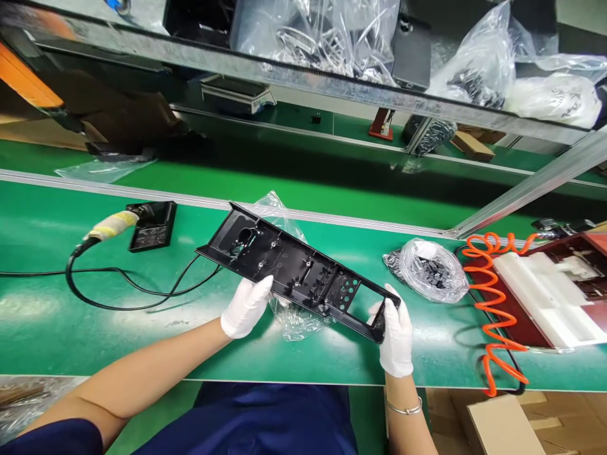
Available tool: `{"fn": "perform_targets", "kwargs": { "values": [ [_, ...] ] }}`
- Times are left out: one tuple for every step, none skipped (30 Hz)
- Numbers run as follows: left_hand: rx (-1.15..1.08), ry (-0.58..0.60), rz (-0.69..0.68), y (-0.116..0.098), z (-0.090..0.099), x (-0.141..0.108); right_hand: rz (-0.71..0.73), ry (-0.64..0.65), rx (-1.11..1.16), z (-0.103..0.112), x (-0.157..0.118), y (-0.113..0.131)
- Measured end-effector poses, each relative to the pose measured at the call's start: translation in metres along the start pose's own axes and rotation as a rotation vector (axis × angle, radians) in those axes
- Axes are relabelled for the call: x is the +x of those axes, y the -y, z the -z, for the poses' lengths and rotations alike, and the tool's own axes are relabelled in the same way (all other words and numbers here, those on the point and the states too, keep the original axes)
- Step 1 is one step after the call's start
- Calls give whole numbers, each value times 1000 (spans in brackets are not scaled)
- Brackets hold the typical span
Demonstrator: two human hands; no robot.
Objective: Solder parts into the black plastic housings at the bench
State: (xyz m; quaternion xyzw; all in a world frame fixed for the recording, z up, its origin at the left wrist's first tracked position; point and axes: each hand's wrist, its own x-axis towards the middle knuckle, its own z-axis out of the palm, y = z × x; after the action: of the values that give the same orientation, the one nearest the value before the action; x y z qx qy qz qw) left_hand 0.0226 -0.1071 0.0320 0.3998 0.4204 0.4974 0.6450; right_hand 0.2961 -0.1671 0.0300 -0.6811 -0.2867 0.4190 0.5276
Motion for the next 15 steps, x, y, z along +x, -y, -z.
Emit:
{"fn": "perform_targets", "kwargs": {
  "values": [
    [-10, 29, 36, 0, 0, -1, -3, 1, 4, 1, 1, 0],
    [-20, 48, 64, 0, -1, -2, -4, 1, 9, 2, 1, 0],
    [-25, 51, 75, 0, -1, -3, -4, 2, 13, 2, 2, 0],
    [-28, 40, 71, -1, -2, -4, -4, 2, 17, 3, 2, 0],
    [-28, 21, 56, -2, -3, -4, -5, 2, 22, 4, 3, -1],
    [-25, -3, 33, -3, -4, -4, -7, 3, 27, 5, 3, -1],
    [-21, -25, 10, -4, -4, -4, -8, 4, 31, 5, 3, -1],
    [-15, -39, -7, -4, -5, -4, -10, 6, 33, 6, 3, -2],
    [-10, -46, -16, -5, -5, -4, -10, 7, 35, 6, 2, -2],
    [-9, -47, -21, -5, -5, -4, -9, 9, 36, 6, 2, -1],
    [-10, -47, -22, -6, -5, -4, -6, 11, 37, 6, 2, -1],
    [-14, -48, -22, -6, -5, -4, -2, 12, 36, 6, 1, 0],
    [-18, -53, -24, -5, -4, -4, 2, 11, 34, 5, 1, 1],
    [-22, -64, -27, -5, -4, -4, 9, 9, 32, 5, 0, 2],
    [-25, -80, -32, -5, -3, -4, 17, 4, 29, 5, -2, 4]
  ]
}}
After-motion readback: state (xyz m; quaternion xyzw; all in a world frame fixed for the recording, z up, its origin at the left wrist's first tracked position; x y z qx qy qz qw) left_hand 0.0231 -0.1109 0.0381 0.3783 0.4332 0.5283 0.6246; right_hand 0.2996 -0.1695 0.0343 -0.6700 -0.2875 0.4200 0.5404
